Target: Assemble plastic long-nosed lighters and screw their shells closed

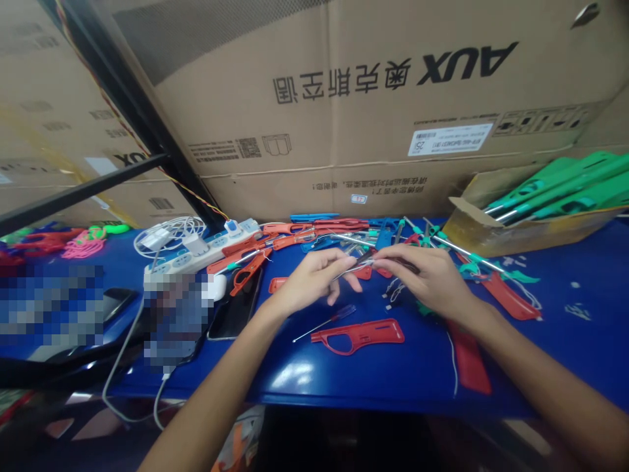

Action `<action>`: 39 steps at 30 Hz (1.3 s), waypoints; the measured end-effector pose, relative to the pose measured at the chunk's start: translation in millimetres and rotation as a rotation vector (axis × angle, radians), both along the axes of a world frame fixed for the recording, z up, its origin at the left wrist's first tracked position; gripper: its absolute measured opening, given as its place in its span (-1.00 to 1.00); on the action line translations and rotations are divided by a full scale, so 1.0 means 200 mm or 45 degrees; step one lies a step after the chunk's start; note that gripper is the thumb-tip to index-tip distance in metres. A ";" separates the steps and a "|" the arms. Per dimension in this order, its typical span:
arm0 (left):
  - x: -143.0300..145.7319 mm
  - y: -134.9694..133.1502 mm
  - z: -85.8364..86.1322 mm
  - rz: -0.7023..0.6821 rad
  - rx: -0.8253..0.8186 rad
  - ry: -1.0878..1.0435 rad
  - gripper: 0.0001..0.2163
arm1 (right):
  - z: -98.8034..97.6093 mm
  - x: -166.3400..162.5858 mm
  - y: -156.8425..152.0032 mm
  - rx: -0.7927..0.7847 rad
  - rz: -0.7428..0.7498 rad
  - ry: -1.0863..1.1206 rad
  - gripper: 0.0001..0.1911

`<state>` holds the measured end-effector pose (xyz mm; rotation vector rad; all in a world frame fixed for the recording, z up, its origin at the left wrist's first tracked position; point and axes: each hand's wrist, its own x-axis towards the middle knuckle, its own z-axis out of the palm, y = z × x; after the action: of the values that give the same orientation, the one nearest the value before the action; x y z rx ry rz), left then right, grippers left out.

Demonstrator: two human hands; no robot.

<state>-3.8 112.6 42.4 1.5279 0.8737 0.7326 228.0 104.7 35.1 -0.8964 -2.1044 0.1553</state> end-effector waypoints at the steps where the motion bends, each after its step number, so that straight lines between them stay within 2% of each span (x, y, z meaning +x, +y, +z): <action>1: 0.00 0.00 0.00 -0.015 0.009 0.018 -0.74 | 0.00 0.00 0.00 0.003 -0.004 -0.001 -0.87; 10: 0.00 -0.01 -0.01 -0.027 0.040 0.023 -0.77 | -0.01 0.00 -0.01 0.007 -0.012 -0.020 -0.86; 16: 0.00 -0.01 -0.02 -0.012 0.060 0.029 -0.71 | -0.01 0.00 0.00 0.010 -0.068 -0.039 -0.85; 20: 0.00 -0.01 0.00 -0.064 0.073 0.018 -0.74 | -0.01 0.00 -0.01 0.037 -0.084 0.005 -0.88; 25: -0.01 -0.01 0.00 -0.143 0.230 0.116 -0.71 | 0.00 -0.01 -0.01 0.076 -0.079 0.035 -0.90; 29: -0.01 -0.02 0.01 -0.127 0.300 0.226 -0.66 | 0.00 -0.01 -0.01 0.073 -0.079 0.033 -0.89; 39: -0.01 -0.02 0.04 -0.124 0.337 0.247 -0.66 | 0.00 0.00 0.00 0.050 -0.086 -0.003 -0.86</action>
<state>-6.3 107.9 49.7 1.8886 0.8634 0.6556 228.5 104.6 35.1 -0.9432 -2.0696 0.0780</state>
